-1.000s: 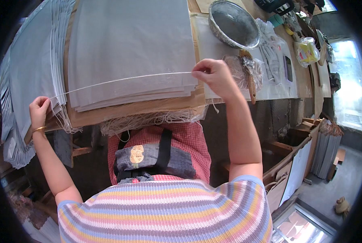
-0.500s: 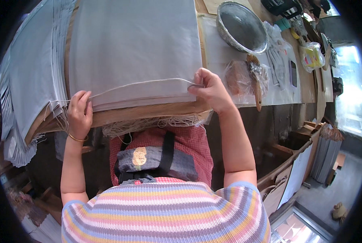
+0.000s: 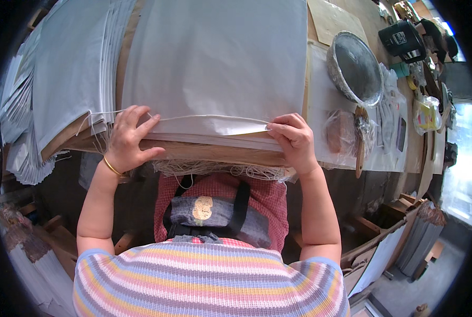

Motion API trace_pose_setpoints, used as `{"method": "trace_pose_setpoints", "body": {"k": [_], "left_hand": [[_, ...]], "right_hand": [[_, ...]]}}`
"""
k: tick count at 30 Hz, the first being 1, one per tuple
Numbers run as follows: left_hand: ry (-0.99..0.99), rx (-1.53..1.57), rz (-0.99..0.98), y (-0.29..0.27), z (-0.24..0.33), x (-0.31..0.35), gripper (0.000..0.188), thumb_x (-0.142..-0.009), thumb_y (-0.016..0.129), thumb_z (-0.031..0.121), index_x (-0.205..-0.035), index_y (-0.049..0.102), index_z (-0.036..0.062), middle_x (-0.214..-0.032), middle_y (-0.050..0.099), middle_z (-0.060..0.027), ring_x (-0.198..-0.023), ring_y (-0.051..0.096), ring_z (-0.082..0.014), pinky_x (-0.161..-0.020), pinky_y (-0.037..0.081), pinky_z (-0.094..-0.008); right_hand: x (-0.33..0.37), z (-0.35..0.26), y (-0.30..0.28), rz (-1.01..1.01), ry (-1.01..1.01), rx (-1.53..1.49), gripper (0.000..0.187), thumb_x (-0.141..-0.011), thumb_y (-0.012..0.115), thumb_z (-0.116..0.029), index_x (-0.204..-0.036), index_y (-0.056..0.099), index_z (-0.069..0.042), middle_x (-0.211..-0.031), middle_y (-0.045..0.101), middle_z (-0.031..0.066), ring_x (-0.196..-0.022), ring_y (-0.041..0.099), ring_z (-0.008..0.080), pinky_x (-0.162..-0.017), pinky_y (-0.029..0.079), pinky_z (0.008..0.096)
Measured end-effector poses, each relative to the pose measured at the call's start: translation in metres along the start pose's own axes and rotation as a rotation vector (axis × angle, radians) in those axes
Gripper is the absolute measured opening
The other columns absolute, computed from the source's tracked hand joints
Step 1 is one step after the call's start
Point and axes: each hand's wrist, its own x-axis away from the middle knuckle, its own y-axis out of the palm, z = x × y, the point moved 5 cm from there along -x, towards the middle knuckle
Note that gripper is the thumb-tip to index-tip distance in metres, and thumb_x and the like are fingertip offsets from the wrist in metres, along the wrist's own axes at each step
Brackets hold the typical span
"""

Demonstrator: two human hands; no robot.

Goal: The person repeatedly applies glue to the edge of a thin sheet using a brush, places a string along the edge, and folds the sheet over to secure it. The person then stacks the finished unit and repeats the process with new sheets from a pile.

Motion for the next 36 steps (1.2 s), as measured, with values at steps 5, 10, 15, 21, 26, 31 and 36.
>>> {"method": "trace_pose_setpoints", "body": {"k": [5,10,15,21,26,31,36], "left_hand": [[0.229,-0.287,0.19,0.012,0.004,0.001,0.034,-0.076,0.064,0.01,-0.108,0.064,0.0005,-0.108,0.061,-0.0135,-0.103,0.057,-0.0285,-0.091,0.044,-0.0428],[0.214,0.085,0.296,0.003,0.0,-0.008,0.015,-0.072,0.066,-0.004,-0.087,0.068,-0.002,-0.087,0.063,-0.0105,-0.078,0.061,-0.0254,-0.066,0.05,-0.0362],[-0.41,0.62,-0.014,0.02,-0.031,-0.015,0.002,-0.081,0.064,-0.001,-0.08,0.065,-0.0022,-0.074,0.056,-0.0114,-0.067,0.056,-0.0215,-0.061,0.045,-0.0326],[-0.411,0.028,-0.044,0.043,-0.025,-0.018,0.017,-0.085,0.065,0.015,-0.081,0.055,0.0013,-0.08,0.056,-0.0145,-0.071,0.058,-0.0328,-0.062,0.047,-0.039],[-0.455,-0.356,0.117,0.021,0.006,-0.023,0.022,-0.088,0.061,0.022,-0.097,0.049,0.0058,-0.093,0.057,-0.0095,-0.087,0.056,-0.0335,-0.077,0.042,-0.0469],[-0.191,-0.082,-0.403,0.06,0.052,-0.028,0.103,-0.078,0.064,0.057,-0.148,0.015,-0.0015,-0.152,0.018,-0.0219,-0.142,0.014,-0.0372,-0.116,0.011,-0.047],[-0.318,-0.189,-0.298,0.058,-0.001,0.008,0.109,-0.079,0.051,0.069,-0.148,0.012,-0.0058,-0.156,0.011,-0.0245,-0.146,0.005,-0.0377,-0.117,0.005,-0.0488]], "right_hand": [[0.0,0.008,-0.002,-0.037,0.235,-0.205,0.009,-0.08,0.071,-0.002,-0.089,0.074,-0.004,-0.085,0.065,0.0075,-0.078,0.062,0.0172,-0.068,0.049,0.0271],[0.0,0.013,-0.003,-0.069,0.294,-0.26,0.007,-0.081,0.071,-0.004,-0.088,0.073,-0.002,-0.082,0.064,0.0068,-0.075,0.061,0.0157,-0.066,0.048,0.0265],[-0.009,0.021,-0.003,-0.063,0.485,-0.186,0.009,-0.081,0.071,-0.009,-0.081,0.07,0.0,-0.075,0.062,0.006,-0.07,0.059,0.014,-0.061,0.046,0.0269],[-0.004,0.02,0.018,0.091,0.316,0.39,0.021,-0.081,0.071,-0.016,-0.099,0.066,-0.005,-0.08,0.062,0.0066,-0.072,0.061,0.0202,-0.061,0.048,0.0336],[-0.01,-0.025,0.025,0.294,0.138,0.73,0.046,-0.088,0.062,-0.019,-0.131,0.05,-0.007,-0.122,0.056,0.0118,-0.11,0.056,0.0275,-0.09,0.045,0.0438],[-0.013,-0.071,0.098,-0.274,0.077,0.425,0.08,-0.088,0.058,-0.044,-0.146,0.028,0.001,-0.153,0.024,0.019,-0.144,0.02,0.0311,-0.118,0.012,0.044],[0.03,-0.006,0.039,-0.198,0.491,0.635,0.095,-0.09,0.048,-0.059,-0.148,0.01,0.007,-0.155,0.009,0.0258,-0.146,0.005,0.0354,-0.119,0.004,0.0412]]}}
